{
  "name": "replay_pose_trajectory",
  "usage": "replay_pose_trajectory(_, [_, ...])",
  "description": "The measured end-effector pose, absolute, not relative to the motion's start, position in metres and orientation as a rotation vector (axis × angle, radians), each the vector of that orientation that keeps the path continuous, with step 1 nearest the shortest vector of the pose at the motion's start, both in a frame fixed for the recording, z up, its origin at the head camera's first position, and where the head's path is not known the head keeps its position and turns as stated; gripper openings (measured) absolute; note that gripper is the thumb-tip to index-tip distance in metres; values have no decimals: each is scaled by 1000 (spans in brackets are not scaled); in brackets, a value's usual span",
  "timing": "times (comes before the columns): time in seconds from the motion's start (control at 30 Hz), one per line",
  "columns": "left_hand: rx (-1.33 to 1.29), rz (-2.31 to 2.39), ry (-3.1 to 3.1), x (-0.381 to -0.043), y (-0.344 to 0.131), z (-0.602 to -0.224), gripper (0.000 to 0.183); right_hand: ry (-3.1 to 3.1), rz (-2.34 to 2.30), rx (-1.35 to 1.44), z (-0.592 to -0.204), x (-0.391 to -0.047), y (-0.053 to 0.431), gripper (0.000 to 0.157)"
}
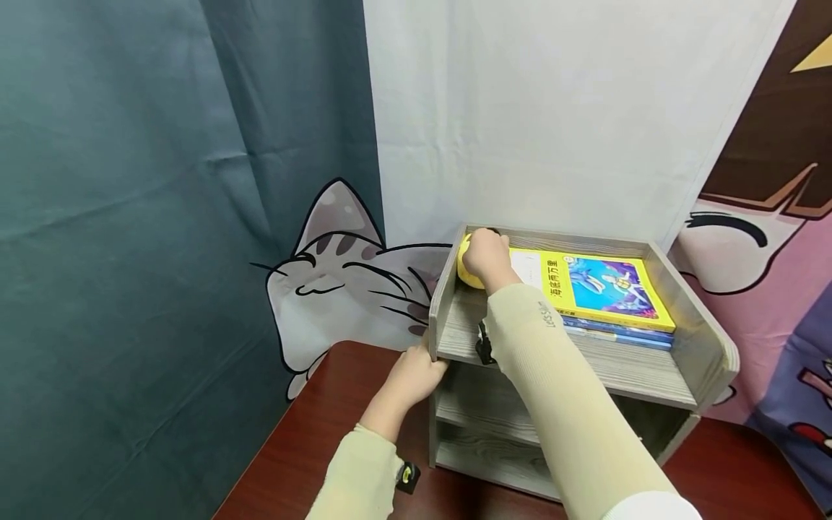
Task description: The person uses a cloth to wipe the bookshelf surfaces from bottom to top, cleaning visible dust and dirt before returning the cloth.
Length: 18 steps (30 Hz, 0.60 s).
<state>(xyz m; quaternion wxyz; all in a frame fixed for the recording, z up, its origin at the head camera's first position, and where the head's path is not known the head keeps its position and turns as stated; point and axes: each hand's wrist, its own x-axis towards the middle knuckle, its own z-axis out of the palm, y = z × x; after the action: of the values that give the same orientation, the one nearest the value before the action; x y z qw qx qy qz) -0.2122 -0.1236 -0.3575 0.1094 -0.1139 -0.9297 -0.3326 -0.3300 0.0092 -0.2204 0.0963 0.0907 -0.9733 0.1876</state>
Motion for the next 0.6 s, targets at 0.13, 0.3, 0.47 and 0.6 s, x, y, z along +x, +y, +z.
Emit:
replay_pose_trajectory(0.13, [-339, -986, -2744, -212, -124, -357, 35, -2842, 575, 268, -213, -328, 10, 18])
replay_pose_trajectory(0.3, [-334, -993, -2746, -213, -124, -356, 36, -2795, 572, 299, -201, -326, 10, 28])
replay_pose_trajectory(0.47, [-323, -1019, -2752, -213, -124, -356, 39, -2866, 527, 326, -195, -320, 12, 33])
replay_pose_trajectory(0.6, [-324, -1022, -2758, -213, -124, -357, 40, -2950, 513, 332, -195, -314, 15, 28])
